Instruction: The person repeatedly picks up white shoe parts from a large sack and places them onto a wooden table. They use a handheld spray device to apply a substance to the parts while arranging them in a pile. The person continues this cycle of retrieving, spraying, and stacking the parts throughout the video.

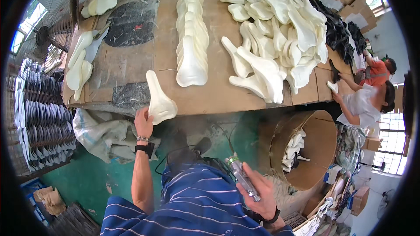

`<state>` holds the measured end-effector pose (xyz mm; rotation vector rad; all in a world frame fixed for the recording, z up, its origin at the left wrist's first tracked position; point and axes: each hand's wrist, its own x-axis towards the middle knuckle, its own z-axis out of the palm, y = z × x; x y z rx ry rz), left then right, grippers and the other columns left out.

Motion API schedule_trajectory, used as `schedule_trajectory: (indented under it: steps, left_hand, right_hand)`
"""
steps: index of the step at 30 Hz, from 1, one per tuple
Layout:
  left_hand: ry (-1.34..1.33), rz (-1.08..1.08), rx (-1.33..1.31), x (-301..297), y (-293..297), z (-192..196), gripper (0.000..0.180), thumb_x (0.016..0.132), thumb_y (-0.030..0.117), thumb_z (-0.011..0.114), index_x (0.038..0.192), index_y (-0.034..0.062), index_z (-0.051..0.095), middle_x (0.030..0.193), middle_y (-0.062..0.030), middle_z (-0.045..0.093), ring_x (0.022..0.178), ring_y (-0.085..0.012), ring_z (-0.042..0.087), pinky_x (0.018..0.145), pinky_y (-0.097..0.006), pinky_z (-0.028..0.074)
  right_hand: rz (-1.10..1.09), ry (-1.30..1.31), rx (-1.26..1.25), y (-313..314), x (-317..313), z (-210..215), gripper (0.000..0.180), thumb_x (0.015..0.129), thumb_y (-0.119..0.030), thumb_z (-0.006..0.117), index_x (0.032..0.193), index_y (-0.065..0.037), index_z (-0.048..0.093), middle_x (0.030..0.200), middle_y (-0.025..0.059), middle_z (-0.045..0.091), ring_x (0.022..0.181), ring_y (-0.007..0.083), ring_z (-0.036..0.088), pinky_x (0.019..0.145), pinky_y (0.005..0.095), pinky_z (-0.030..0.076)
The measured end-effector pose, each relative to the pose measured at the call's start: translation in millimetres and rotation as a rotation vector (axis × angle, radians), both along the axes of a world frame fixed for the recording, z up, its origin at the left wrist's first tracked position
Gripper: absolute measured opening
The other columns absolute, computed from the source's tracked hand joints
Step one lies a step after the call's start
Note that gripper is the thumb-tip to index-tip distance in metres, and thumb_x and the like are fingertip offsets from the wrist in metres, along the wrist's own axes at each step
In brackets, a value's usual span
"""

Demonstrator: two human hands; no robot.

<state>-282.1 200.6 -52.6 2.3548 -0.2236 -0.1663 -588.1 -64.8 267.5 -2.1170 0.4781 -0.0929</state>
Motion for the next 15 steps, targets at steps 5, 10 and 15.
schedule_trajectory:
  steps: [5,10,15]
  left_hand:
    - [-0.072,-0.067,-0.084,5.2,-8.0,12.7,0.042,0.076,-0.005,0.072,0.117,0.0017,0.066,0.108,-0.0139,0.065,0.096,-0.0289,0.066,0.087,-0.038,0.053]
    - [-0.171,-0.298,-0.212,46.5,-107.4,25.0,0.040,0.081,0.003,0.069,0.121,0.0026,0.065,0.121,-0.0174,0.065,0.112,-0.0360,0.062,0.096,-0.041,0.051]
    - [-0.064,-0.297,-0.206,67.6,-156.8,-18.3,0.044,0.080,0.012,0.073,0.122,0.0064,0.065,0.125,-0.0195,0.063,0.118,-0.0395,0.059,0.101,-0.045,0.048]
  right_hand:
    - [-0.055,-0.034,-0.059,-6.0,19.2,15.1,0.067,0.078,0.003,0.078,0.141,0.006,0.054,0.096,0.0183,0.068,0.079,0.0307,0.067,0.072,0.0337,0.053]
    - [-0.146,-0.155,-0.088,0.5,18.2,8.5,0.066,0.077,0.002,0.078,0.138,0.010,0.055,0.093,0.0191,0.068,0.076,0.0310,0.067,0.070,0.0340,0.053]
    - [-0.118,-0.191,-0.145,2.7,16.8,6.8,0.056,0.088,-0.007,0.075,0.138,0.008,0.055,0.094,0.0170,0.071,0.081,0.0255,0.071,0.072,0.0339,0.056]
